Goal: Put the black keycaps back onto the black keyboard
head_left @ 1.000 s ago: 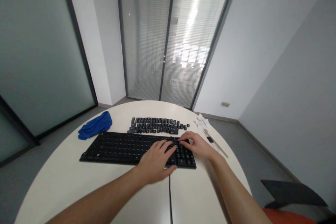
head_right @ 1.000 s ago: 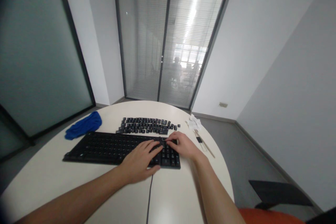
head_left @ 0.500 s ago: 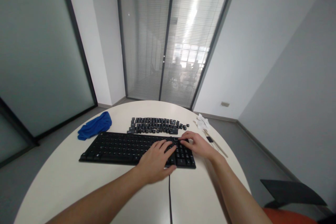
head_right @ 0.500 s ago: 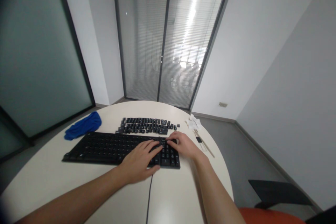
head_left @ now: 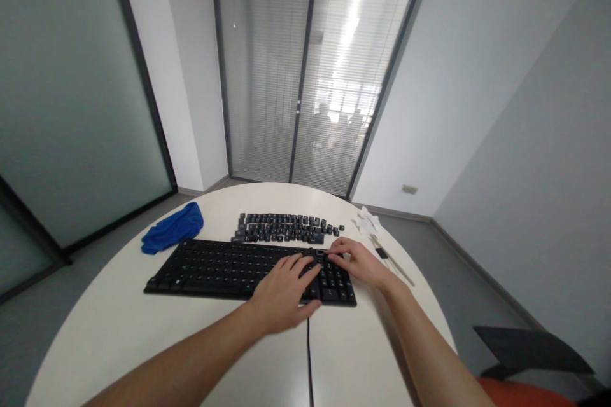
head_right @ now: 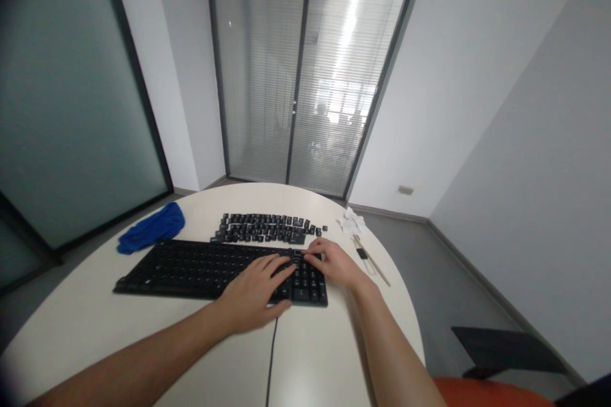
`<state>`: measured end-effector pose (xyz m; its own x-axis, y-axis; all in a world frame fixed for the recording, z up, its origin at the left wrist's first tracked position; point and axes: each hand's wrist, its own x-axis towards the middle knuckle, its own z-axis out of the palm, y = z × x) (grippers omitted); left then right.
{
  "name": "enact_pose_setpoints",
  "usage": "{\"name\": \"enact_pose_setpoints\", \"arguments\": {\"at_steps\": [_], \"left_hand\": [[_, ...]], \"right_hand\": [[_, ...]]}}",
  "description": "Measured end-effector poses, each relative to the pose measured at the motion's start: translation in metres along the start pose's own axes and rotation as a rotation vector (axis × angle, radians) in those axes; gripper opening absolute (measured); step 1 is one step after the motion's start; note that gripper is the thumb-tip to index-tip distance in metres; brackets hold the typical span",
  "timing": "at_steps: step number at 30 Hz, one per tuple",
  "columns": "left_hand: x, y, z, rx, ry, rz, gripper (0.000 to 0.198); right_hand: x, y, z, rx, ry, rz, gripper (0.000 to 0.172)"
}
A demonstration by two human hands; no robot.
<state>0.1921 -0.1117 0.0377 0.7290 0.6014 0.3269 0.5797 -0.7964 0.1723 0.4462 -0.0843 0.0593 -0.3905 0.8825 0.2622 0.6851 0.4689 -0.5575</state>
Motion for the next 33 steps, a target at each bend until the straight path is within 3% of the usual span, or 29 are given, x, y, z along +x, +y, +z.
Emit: {"name": "enact_pose_setpoints", "arguments": {"at_steps": [33], "left_hand": [[0.0003, -0.0009, 0.0008, -0.001, -0.007, -0.001, 0.061]], "right_hand": [[0.0019, -0.0023, 0.0015, 0.009, 0.022, 0.001, 0.018]]}}
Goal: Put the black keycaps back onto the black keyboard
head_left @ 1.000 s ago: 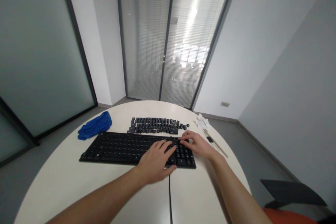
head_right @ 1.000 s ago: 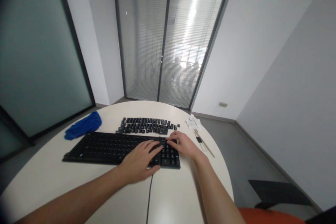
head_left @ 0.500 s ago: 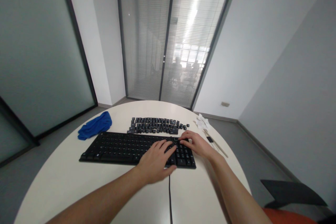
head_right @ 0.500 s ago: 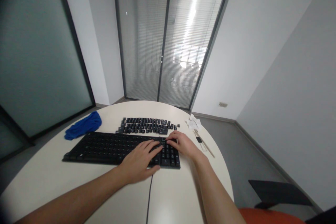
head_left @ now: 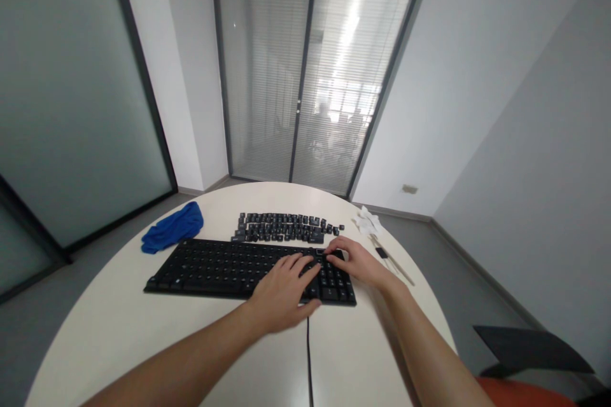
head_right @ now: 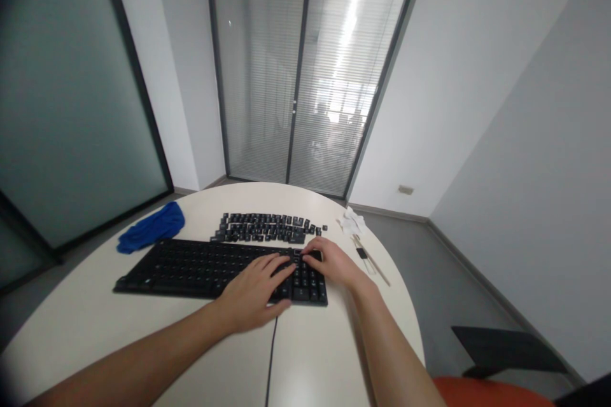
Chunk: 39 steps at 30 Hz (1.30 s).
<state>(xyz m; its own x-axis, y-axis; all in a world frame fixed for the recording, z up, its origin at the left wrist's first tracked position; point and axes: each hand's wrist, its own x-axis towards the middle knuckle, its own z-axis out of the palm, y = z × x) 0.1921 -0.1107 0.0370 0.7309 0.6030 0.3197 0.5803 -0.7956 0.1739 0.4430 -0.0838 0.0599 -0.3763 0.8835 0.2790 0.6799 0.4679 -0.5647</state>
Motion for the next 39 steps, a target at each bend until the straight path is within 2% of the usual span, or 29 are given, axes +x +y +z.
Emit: {"name": "enact_pose_setpoints", "arguments": {"at_steps": [3, 10, 18, 29, 39], "left_hand": [[0.000, 0.000, 0.000, -0.010, 0.009, 0.007, 0.061], [0.000, 0.000, 0.000, -0.009, 0.001, 0.005, 0.061], [0.000, 0.000, 0.001, -0.010, 0.014, 0.005, 0.062], [0.000, 0.001, -0.001, -0.012, 0.001, 0.002, 0.061], [0.000, 0.001, 0.000, -0.009, -0.001, -0.003, 0.062]], "right_hand": [[-0.001, 0.003, 0.003, 0.069, 0.009, 0.017, 0.017], [-0.003, 0.007, 0.008, 0.194, -0.023, 0.139, 0.032], [-0.002, 0.006, 0.006, 0.248, -0.031, 0.126, 0.029], [-0.002, 0.017, 0.007, 0.350, -0.057, 0.167, 0.041], [-0.003, 0.014, 0.006, 0.371, -0.055, 0.139, 0.038]]}}
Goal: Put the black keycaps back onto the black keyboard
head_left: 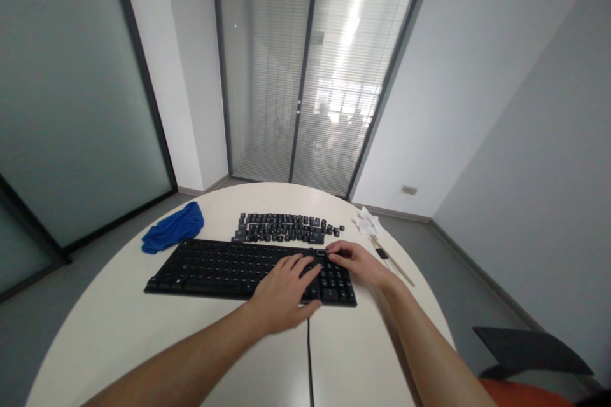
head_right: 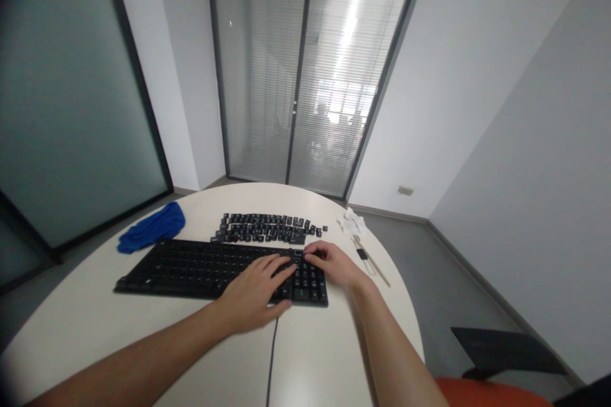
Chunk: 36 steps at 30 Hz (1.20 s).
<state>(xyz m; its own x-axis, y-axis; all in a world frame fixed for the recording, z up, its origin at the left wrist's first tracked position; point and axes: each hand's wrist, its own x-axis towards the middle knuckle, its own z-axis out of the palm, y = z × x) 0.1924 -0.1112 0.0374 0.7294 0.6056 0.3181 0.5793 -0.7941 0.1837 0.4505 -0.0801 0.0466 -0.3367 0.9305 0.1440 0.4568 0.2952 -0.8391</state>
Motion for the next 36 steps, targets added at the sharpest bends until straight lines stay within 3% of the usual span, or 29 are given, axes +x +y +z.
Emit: {"name": "enact_pose_setpoints", "arguments": {"at_steps": [15, 28, 36], "left_hand": [[0.000, -0.001, 0.003, 0.002, 0.009, 0.006, 0.061], [-0.001, -0.003, 0.006, 0.002, 0.018, 0.008, 0.062], [-0.001, -0.001, 0.002, 0.004, 0.012, 0.013, 0.061]], "right_hand": [[0.000, -0.003, 0.000, -0.033, -0.003, -0.009, 0.037], [-0.001, -0.023, 0.000, -0.449, 0.030, -0.064, 0.021], [-0.001, -0.023, 0.001, -0.464, 0.021, -0.083, 0.017]]}}
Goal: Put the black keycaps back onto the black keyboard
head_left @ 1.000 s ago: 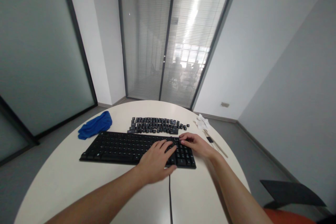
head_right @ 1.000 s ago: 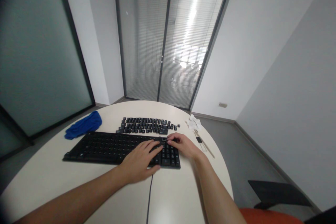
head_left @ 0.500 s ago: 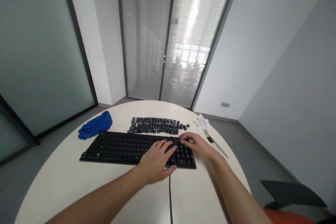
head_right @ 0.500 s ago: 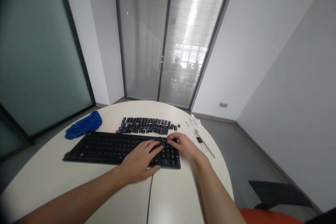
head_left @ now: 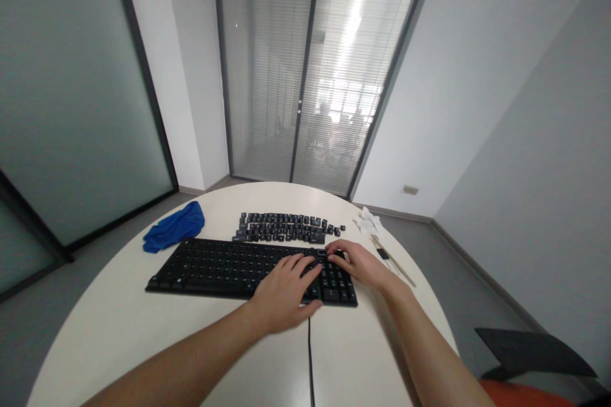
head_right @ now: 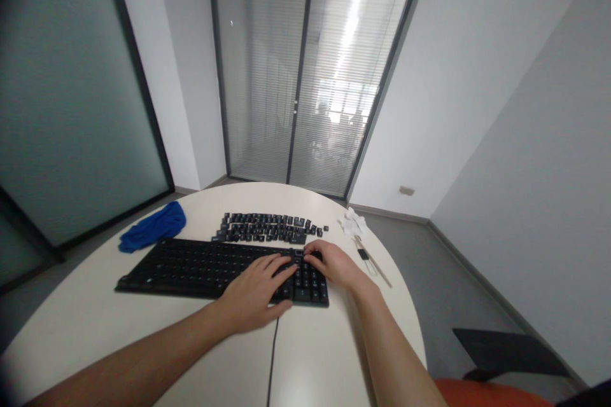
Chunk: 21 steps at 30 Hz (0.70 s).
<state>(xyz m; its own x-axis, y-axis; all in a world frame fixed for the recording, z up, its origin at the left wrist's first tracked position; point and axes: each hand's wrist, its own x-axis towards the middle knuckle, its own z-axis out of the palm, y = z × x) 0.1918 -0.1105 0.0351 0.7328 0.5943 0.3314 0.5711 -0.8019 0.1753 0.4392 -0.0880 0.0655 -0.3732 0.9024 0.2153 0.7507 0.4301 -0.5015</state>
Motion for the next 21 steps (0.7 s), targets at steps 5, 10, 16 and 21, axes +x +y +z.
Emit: {"name": "enact_pose_setpoints", "arguments": {"at_steps": [5, 10, 16, 21], "left_hand": [[0.000, -0.001, 0.001, 0.001, 0.004, 0.002, 0.061], [0.000, 0.000, 0.001, 0.010, 0.000, -0.004, 0.062], [0.000, 0.000, 0.001, 0.017, -0.007, -0.008, 0.062], [0.000, -0.001, 0.003, 0.000, 0.002, -0.008, 0.062]], "right_hand": [[-0.001, -0.001, -0.003, -0.071, 0.013, 0.001, 0.016], [0.000, -0.003, -0.002, -0.069, 0.024, 0.019, 0.014], [-0.004, -0.017, -0.010, -0.180, -0.038, 0.034, 0.017], [-0.011, -0.039, -0.013, -0.347, -0.085, 0.053, 0.022]]}}
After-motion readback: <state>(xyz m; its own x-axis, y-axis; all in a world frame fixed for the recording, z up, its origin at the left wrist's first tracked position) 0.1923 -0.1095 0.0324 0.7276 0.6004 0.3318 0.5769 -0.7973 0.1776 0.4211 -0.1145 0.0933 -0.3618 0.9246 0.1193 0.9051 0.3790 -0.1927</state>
